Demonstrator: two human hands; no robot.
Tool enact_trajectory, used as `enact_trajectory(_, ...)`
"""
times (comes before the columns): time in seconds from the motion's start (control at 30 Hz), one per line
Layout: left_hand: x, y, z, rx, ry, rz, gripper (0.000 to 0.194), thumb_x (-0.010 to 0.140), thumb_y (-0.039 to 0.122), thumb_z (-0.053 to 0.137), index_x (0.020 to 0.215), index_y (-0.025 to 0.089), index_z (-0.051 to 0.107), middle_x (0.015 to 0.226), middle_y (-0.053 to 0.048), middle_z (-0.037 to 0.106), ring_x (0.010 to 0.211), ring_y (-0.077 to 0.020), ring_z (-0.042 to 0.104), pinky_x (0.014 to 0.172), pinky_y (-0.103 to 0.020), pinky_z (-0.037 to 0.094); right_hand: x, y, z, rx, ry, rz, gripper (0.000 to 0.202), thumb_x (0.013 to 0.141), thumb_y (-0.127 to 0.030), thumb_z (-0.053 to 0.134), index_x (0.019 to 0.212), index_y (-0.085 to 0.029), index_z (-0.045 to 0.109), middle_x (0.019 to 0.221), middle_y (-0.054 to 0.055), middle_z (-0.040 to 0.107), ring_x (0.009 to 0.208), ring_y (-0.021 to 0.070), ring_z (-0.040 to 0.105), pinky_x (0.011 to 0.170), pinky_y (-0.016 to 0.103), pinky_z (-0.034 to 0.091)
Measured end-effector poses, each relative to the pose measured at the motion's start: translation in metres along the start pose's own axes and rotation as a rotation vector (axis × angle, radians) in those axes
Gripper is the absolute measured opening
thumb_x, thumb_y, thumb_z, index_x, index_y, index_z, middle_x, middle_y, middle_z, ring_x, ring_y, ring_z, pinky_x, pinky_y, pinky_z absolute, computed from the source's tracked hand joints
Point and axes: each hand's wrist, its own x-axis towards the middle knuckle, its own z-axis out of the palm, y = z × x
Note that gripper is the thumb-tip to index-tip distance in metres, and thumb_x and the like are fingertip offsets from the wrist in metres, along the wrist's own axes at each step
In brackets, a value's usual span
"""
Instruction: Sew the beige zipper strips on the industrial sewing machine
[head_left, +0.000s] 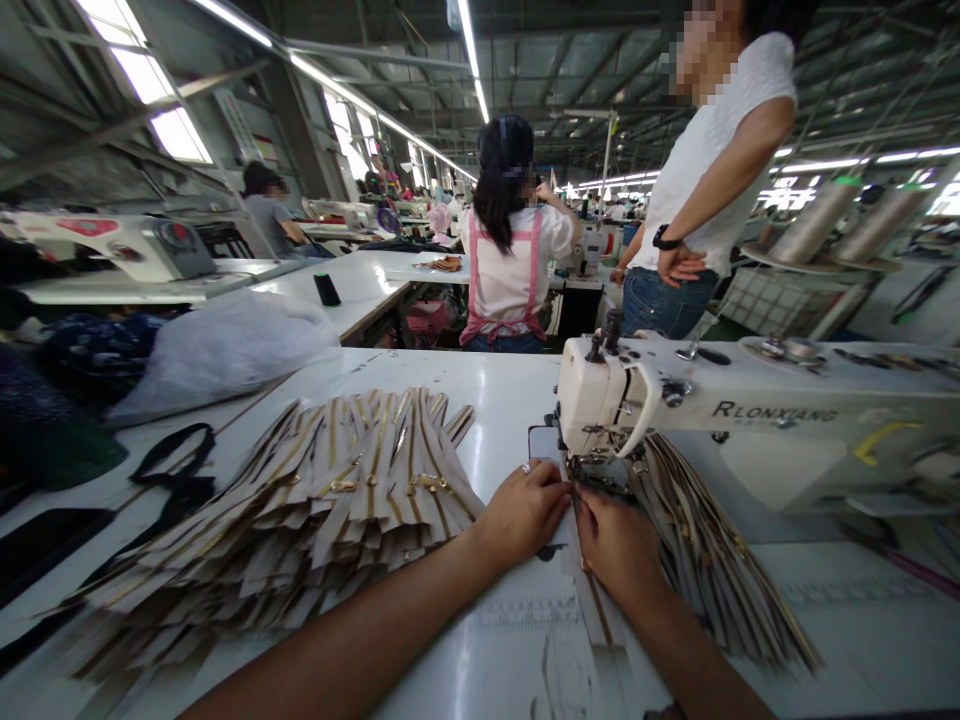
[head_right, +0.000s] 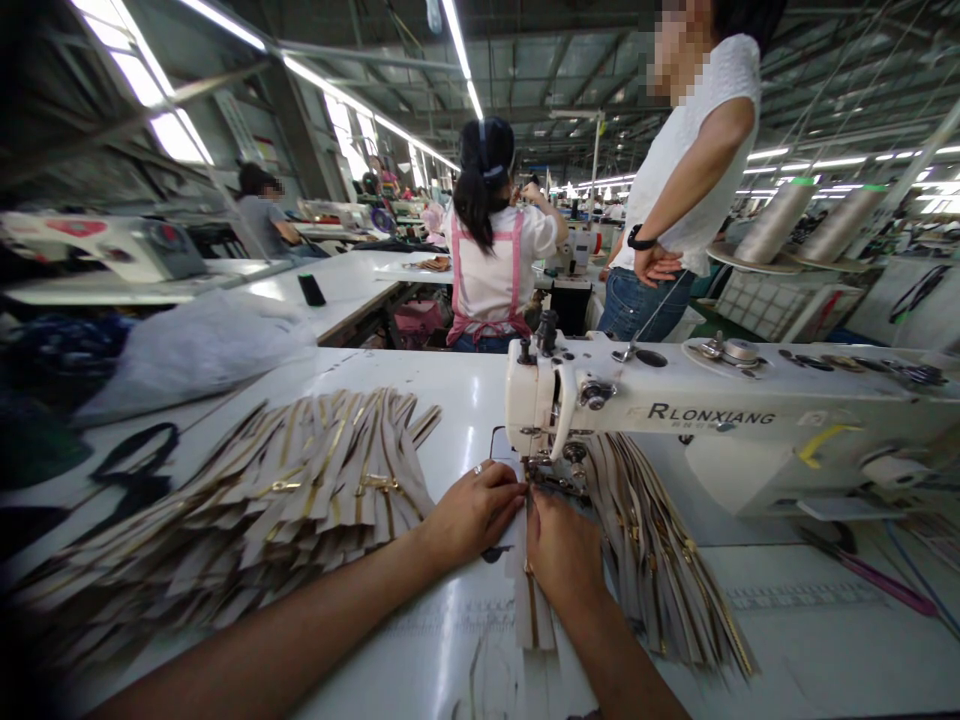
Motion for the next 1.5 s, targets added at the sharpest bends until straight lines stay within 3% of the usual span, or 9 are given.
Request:
enact_trajectory(0.57,-0.001,0.016,-0.006,0.093,-0.089,-0.156,0.022,0.096,0.023,0.043,0.097,0.017,0.064,0.091,-0.008,0.059,0.087,-0.0219,0.057,0.079,-0.036,0.051,0.001,-0.008,0.001,0.022,-0.046,-0.058,0.035,0.095,-0.019,0.037,0.114,-0.019,0.067,0.102,0.007,0.074,0.089,0.0203,0.071,0.074,0.027,0.05)
enact_trajectory(0.73,-0.012,0.044,-0.009,0.176,-0.223,-0.289,0.025,0.08,0.007,0.05,0.105,0.011,0.055,0.096,-0.013,0.061,0.086,-0.0252,0.058,0.074,-0.037,0.052,-0.005,-0.01,0.005,0.173,-0.063,-0.187,0.035,0.093,-0.018,0.038,0.114,-0.02,0.067,0.103,0.005,0.074,0.091,0.0199,0.07,0.077,0.028,0.051)
enact_trajectory(0.87,-0.011,0.045,-0.012,0.127,-0.231,-0.335,0.039,0.072,0.002,0.053,0.11,0.012,0.049,0.101,-0.014,0.059,0.085,-0.0253,0.059,0.072,-0.036,0.052,-0.006,-0.004,0.012,0.258,0.037,-0.192,0.04,0.095,-0.022,0.031,0.118,-0.017,0.064,0.113,0.009,0.071,0.1,0.02,0.068,0.085,0.031,0.052)
enact_trajectory(1.0,-0.008,0.03,-0.049,-0.077,0.01,-0.437,0.033,0.074,0.0,0.048,0.102,0.018,0.05,0.1,-0.007,0.054,0.074,-0.0166,0.058,0.07,-0.029,0.052,-0.006,0.002,0.02,0.253,0.088,-0.196,0.039,0.093,-0.021,0.033,0.114,-0.016,0.066,0.11,0.01,0.072,0.097,0.0215,0.07,0.083,0.032,0.054)
enact_trajectory(1.1,-0.011,0.014,-0.101,-0.05,0.263,-0.474,0.024,0.086,0.004,0.039,0.095,0.019,0.055,0.096,-0.005,0.053,0.082,-0.016,0.058,0.079,-0.029,0.05,-0.005,0.003,0.024,0.236,0.098,-0.199,0.038,0.093,-0.021,0.034,0.111,-0.018,0.067,0.107,0.01,0.073,0.093,0.0209,0.071,0.079,0.03,0.055)
enact_trajectory(1.17,-0.017,-0.002,-0.135,0.079,0.325,-0.562,0.022,0.091,0.01,0.039,0.095,0.019,0.058,0.094,-0.005,0.054,0.084,-0.0178,0.058,0.081,-0.03,0.049,-0.006,0.002,0.024,0.221,0.092,-0.197,0.037,0.093,-0.021,0.035,0.11,-0.018,0.068,0.108,0.009,0.073,0.093,0.0205,0.07,0.079,0.029,0.054)
enact_trajectory(1.23,-0.026,-0.025,-0.157,0.231,0.295,-0.678,0.023,0.09,0.01,0.039,0.098,0.018,0.06,0.097,-0.006,0.056,0.089,-0.0191,0.059,0.083,-0.03,0.048,-0.006,0.001,0.023,0.208,0.076,-0.192,0.038,0.094,-0.021,0.034,0.111,-0.018,0.067,0.109,0.009,0.073,0.093,0.0204,0.07,0.079,0.029,0.054)
enact_trajectory(1.37,-0.047,-0.07,-0.162,0.443,-0.047,-0.927,0.023,0.084,0.005,0.044,0.091,0.015,0.063,0.092,-0.01,0.064,0.09,-0.0221,0.062,0.078,-0.028,0.046,-0.006,-0.001,0.018,0.22,0.042,-0.18,0.038,0.094,-0.019,0.033,0.112,-0.017,0.066,0.11,0.008,0.072,0.096,0.02,0.069,0.081,0.03,0.052)
enact_trajectory(1.5,-0.055,-0.072,-0.156,0.486,-0.148,-0.927,0.018,0.086,0.013,0.048,0.085,0.012,0.065,0.086,-0.014,0.067,0.086,-0.0257,0.064,0.074,-0.03,0.045,-0.005,-0.002,0.016,0.238,0.045,-0.178,0.036,0.094,-0.017,0.035,0.11,-0.017,0.067,0.108,0.007,0.073,0.095,0.0182,0.069,0.082,0.026,0.05)
